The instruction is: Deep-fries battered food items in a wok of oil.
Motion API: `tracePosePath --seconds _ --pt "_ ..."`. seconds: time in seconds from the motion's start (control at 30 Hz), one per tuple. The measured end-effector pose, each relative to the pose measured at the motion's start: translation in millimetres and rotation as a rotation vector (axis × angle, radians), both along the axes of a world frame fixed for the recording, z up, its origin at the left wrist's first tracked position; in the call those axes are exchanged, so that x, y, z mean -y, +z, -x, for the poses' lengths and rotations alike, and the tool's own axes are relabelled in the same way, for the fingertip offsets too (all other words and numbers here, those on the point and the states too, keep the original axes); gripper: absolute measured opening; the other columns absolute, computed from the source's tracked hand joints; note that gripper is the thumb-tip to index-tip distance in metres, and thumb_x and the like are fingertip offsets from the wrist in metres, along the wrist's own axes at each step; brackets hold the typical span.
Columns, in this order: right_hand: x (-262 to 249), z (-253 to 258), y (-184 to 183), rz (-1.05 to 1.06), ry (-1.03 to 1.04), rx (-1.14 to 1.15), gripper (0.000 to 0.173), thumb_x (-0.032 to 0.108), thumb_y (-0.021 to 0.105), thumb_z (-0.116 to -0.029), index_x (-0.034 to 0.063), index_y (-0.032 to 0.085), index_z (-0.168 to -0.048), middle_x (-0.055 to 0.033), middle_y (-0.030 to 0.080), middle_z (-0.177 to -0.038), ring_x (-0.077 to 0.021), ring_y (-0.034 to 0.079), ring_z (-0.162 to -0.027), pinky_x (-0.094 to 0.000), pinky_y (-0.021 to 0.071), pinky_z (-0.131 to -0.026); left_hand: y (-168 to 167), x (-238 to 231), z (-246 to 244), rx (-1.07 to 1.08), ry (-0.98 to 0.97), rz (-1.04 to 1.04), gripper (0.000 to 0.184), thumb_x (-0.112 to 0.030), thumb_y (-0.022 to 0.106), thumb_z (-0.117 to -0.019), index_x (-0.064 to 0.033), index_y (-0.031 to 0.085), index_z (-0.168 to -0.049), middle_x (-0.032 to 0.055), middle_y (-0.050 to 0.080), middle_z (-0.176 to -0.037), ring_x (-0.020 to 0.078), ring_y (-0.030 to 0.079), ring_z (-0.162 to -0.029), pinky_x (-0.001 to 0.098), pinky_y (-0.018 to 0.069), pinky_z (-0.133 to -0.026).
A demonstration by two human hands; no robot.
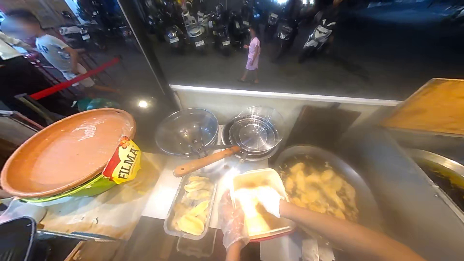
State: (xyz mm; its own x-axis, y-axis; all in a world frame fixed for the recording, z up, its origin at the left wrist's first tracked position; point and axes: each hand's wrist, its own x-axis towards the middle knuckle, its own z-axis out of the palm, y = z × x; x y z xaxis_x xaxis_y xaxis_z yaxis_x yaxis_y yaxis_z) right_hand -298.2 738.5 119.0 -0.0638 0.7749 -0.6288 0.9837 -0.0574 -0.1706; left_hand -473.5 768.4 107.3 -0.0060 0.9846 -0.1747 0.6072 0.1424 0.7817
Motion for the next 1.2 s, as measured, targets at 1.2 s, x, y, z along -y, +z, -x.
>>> tracePosePath --seconds 1.2 --pt "144.6 -209.8 140.5 -0.435 -0.945 -0.52 0.021 0.024 0.075 -0.0916 0.0096 0.072 -0.106 -0.0066 0.072 -0.092 -0.018 0.069 -0.083 -0.0412 0.058 -0.08 -9.2 8.6 1.7 0.138 -0.022 -0.031 0.056 -0.013 0.071 -0.0925 -0.0062 0.053 -0.145 0.017 0.067 -0.126 0.0244 0.066 -0.112 0.0438 0.054 -0.098"
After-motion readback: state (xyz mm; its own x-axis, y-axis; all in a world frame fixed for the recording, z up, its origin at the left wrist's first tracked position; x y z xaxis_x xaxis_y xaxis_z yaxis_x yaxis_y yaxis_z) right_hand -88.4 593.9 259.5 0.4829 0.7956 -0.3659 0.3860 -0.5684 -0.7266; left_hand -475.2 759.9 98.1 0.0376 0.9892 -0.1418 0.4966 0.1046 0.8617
